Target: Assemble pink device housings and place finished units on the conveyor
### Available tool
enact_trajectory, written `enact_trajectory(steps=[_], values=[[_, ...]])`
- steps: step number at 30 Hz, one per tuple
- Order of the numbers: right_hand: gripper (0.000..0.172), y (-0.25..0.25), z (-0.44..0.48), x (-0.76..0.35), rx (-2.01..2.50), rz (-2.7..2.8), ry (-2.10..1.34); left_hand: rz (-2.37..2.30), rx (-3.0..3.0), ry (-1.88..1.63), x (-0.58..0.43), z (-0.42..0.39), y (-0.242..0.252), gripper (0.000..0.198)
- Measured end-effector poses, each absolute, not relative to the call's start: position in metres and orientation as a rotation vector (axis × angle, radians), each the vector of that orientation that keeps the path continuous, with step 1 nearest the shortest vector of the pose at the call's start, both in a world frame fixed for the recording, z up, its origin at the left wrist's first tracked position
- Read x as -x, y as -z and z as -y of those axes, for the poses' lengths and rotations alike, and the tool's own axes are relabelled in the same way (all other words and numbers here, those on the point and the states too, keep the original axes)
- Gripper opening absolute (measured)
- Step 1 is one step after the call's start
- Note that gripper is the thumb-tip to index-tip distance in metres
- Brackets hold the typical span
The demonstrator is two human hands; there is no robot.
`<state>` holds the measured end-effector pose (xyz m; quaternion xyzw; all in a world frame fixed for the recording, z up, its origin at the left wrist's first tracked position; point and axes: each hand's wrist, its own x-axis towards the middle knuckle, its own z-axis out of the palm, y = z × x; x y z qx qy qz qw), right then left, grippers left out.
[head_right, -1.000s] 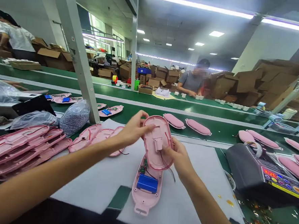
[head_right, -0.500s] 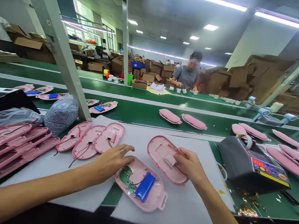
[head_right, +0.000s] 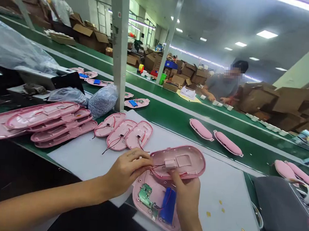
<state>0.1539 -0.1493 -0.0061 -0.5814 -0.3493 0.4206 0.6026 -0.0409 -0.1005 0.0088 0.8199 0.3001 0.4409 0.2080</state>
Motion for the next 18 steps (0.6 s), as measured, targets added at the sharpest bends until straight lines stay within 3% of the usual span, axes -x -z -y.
enact_trajectory(steps=[6,13,16,18], values=[[0.048,0.008,0.162,-0.142,1.300,0.779,-0.726,-0.756,-2.327,-1.500,0.031,0.092,-0.006,0.014],[0.063,0.003,0.160,-0.132,1.155,0.702,-0.867,-0.608,-2.003,-1.522,0.020,0.088,-0.001,0.013],[0.064,0.004,0.161,-0.131,1.163,0.651,-0.881,-0.683,-1.756,-1.444,0.015,0.089,0.003,0.007],[0.063,0.004,0.162,-0.133,1.184,0.630,-0.919,-0.766,-1.535,-1.283,0.014,0.088,0.003,0.019]])
